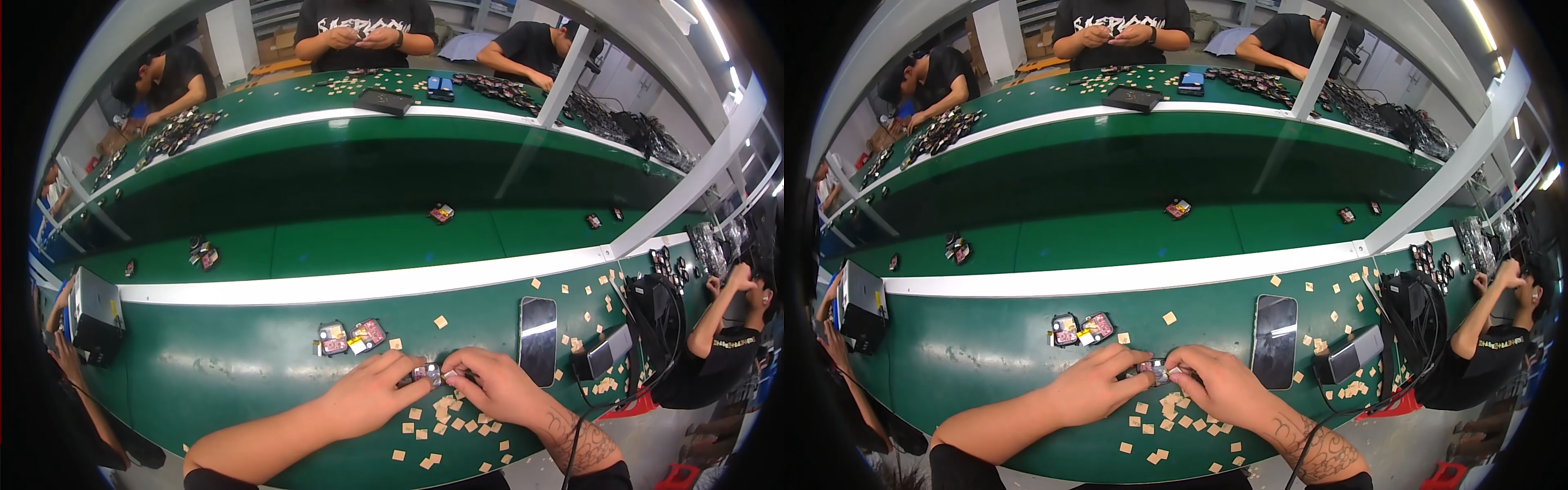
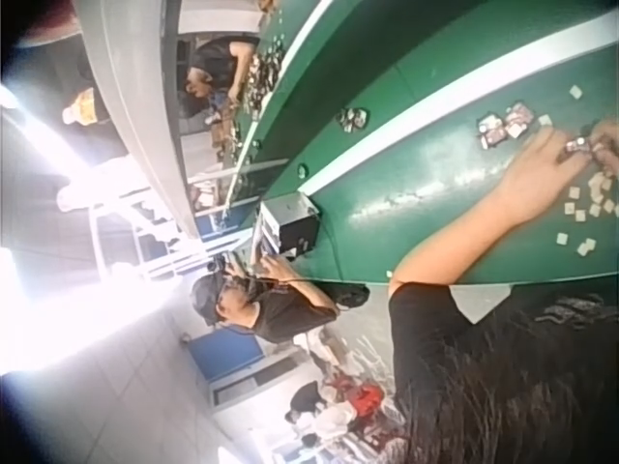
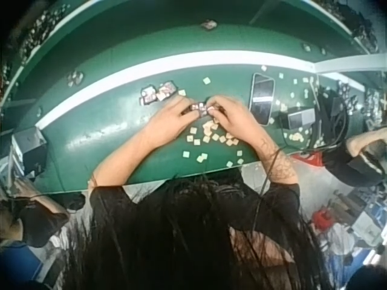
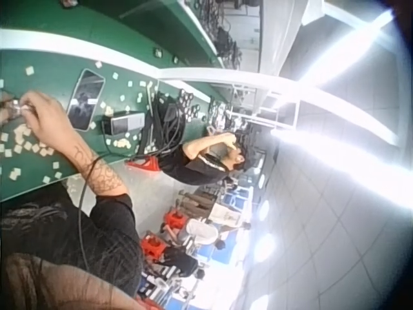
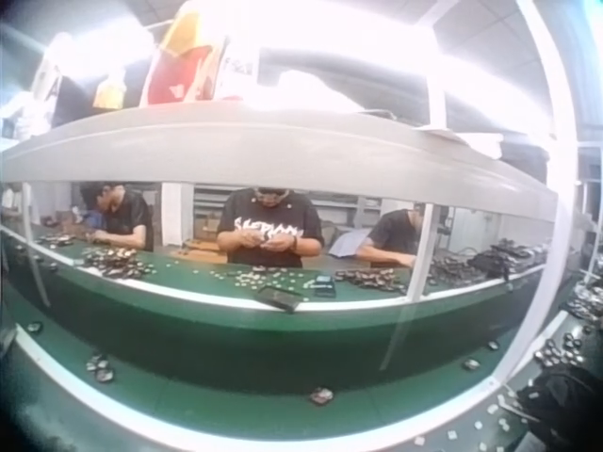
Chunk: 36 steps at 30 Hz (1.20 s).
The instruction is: Assembling small electronic sensor modules on a production line by applying components and labels.
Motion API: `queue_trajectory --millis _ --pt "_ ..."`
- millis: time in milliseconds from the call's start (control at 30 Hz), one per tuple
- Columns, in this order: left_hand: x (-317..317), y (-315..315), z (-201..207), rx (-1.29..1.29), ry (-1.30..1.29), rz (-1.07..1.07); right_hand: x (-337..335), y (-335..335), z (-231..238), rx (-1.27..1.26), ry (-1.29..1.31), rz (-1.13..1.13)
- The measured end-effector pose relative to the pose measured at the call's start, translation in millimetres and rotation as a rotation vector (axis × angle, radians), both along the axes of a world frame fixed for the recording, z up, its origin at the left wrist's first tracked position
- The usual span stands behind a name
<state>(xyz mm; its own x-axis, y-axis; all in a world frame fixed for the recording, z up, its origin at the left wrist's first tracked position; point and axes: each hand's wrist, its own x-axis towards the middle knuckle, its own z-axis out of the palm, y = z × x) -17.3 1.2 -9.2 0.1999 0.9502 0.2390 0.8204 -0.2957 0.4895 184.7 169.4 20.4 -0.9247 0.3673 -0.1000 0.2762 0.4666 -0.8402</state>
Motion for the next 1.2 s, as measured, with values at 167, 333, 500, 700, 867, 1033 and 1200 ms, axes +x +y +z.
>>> queue_trajectory --millis 167,333,500,700,867,1033,1200 --pt "-2.7 -0.3 0.4 0.005 0.007 -0.011 2.9 9.2 7.0 -0.017 -0.029 0.071" --pt "-2.6 0.9 -1.0 0.047 0.018 0.000 0.3 8.2 11.5 0.086 -0.007 0.085" --pt "-3.7 0.7 1.4 0.038 0.021 -0.011 -4.3 1.6 6.8 0.040 0.029 -0.058" --pt "-3.3 1.7 -4.1 0.022 -0.019 -0.001 2.3 7.7 9.1 0.089 -0.055 0.058" --pt "-4.3 1.7 -3.5 0.022 0.005 -0.006 -1.1 0.8 8.1 0.217 -0.020 0.088" --pt "-3.9 2.2 -0.8 0.038 0.018 -0.001 -6.6 -6.0 0.2 0.301 0.012 0.105" --pt "-4.1 2.9 -2.5 0.017 -0.057 0.012 -7.4 -13.1 -6.2 0.198 0.052 0.009"
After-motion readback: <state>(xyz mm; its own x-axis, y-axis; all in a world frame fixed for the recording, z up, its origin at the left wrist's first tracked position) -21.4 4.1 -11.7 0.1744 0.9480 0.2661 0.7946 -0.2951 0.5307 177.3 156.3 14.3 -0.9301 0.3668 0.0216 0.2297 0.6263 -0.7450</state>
